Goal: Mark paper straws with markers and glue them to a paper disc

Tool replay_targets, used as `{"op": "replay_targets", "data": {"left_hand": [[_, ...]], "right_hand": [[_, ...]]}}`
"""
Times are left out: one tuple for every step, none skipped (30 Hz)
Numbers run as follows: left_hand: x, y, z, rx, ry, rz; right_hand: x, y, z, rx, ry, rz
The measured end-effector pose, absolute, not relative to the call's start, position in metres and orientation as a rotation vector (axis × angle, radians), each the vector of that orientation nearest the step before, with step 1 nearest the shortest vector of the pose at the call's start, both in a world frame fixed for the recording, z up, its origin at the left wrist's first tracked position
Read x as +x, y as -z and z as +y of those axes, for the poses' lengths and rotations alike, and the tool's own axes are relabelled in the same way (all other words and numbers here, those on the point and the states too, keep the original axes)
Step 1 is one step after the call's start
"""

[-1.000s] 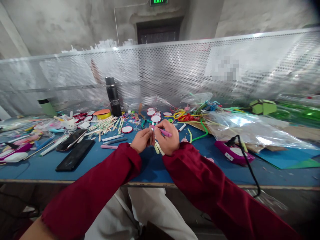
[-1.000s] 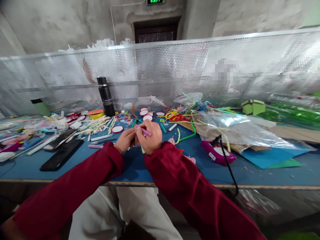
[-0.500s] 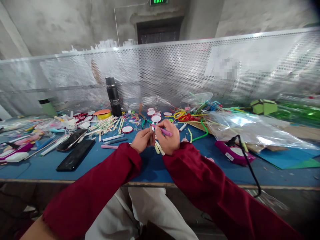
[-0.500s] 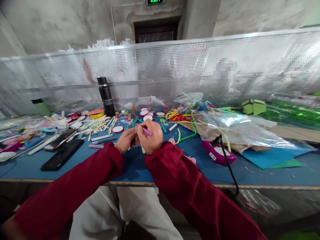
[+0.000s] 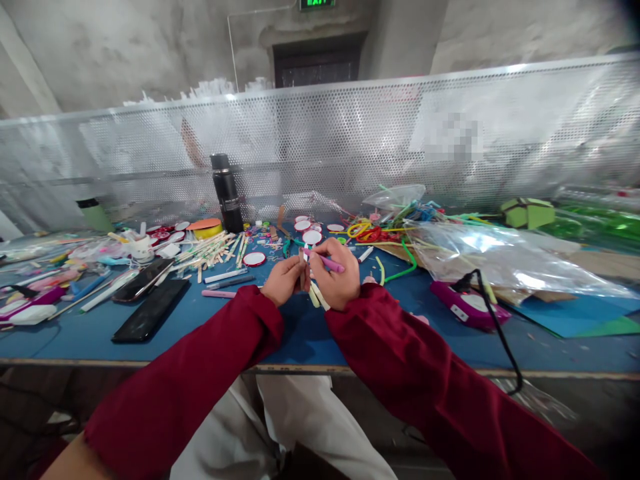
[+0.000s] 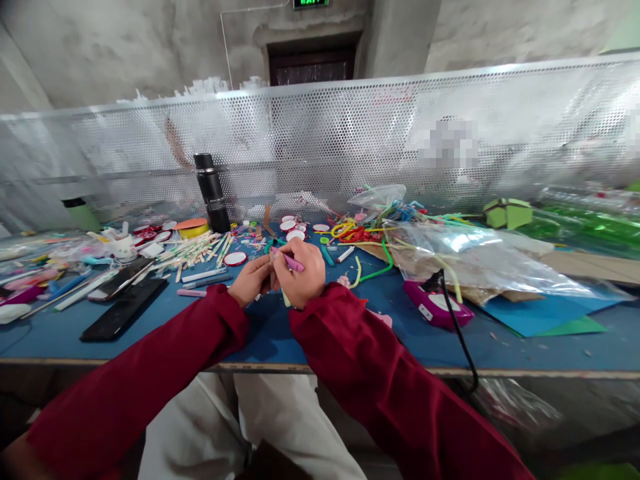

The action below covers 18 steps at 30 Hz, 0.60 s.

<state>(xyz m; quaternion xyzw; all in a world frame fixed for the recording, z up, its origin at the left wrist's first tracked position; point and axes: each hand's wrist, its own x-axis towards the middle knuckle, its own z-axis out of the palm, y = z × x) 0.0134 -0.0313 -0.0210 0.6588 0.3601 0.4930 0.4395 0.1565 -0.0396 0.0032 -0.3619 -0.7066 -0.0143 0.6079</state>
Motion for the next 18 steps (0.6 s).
{"op": "replay_targets", "data": {"left_hand": [[0.0131,0.0214,-0.0310,1.643,-1.223,0.895],[0.0128,0.0217,-0.0309,1.648,-1.221,0.895],[0.0126,0.0218,-0.0308,1.652,-1.219,0.897],[0.0124,0.0217,-0.0308,1.652,-1.215,0.901],[0.0123,0.0214,-0.0310,1.652,-1.212,0.904],[0.0124,0.0209,-0.0312,1.650,-1.213,0.904],[0.0125,0.0204,-0.0315,1.647,-1.216,0.901],[0.0128,0.0198,-0.0318,1.643,-1.221,0.898],[0.0131,0.0192,-0.0321,1.636,-1.228,0.895],[0.0134,0.0187,-0.0323,1.630,-1.234,0.893],[0.0136,0.0183,-0.0326,1.626,-1.238,0.890],[0.0138,0.0180,-0.0327,1.626,-1.239,0.889],[0.0138,0.0178,-0.0327,1.631,-1.235,0.886],[0.0138,0.0178,-0.0327,1.636,-1.232,0.883],[0.0136,0.0179,-0.0326,1.638,-1.230,0.883],[0.0135,0.0181,-0.0324,1.637,-1.230,0.884],[0.0133,0.0183,-0.0322,1.632,-1.233,0.886],[0.0132,0.0185,-0.0321,1.624,-1.240,0.890]], "right_hand": [[0.1566,-0.0030,-0.0393,-0.841,0.041,-1.618],[0.1567,-0.0028,-0.0389,-0.841,0.046,-1.609],[0.1568,-0.0026,-0.0386,-0.836,0.047,-1.606],[0.1568,-0.0025,-0.0384,-0.829,0.046,-1.608],[0.1569,-0.0025,-0.0384,-0.821,0.044,-1.611],[0.1569,-0.0025,-0.0385,-0.814,0.043,-1.614],[0.1569,-0.0027,-0.0388,-0.809,0.041,-1.616],[0.1569,-0.0029,-0.0392,-0.806,0.040,-1.621],[0.1569,-0.0031,-0.0396,-0.805,0.038,-1.629],[0.1568,-0.0033,-0.0401,-0.808,0.037,-1.639],[0.1569,-0.0035,-0.0404,-0.813,0.037,-1.646],[0.1569,-0.0036,-0.0406,-0.823,0.038,-1.647],[0.1569,-0.0036,-0.0406,-0.834,0.040,-1.642],[0.1570,-0.0035,-0.0404,-0.841,0.043,-1.636],[0.1571,-0.0033,-0.0401,-0.843,0.045,-1.632],[0.1572,-0.0031,-0.0397,-0.837,0.044,-1.634],[0.1573,-0.0029,-0.0393,-0.828,0.042,-1.641],[0.1574,-0.0027,-0.0389,-0.819,0.041,-1.649]]}}
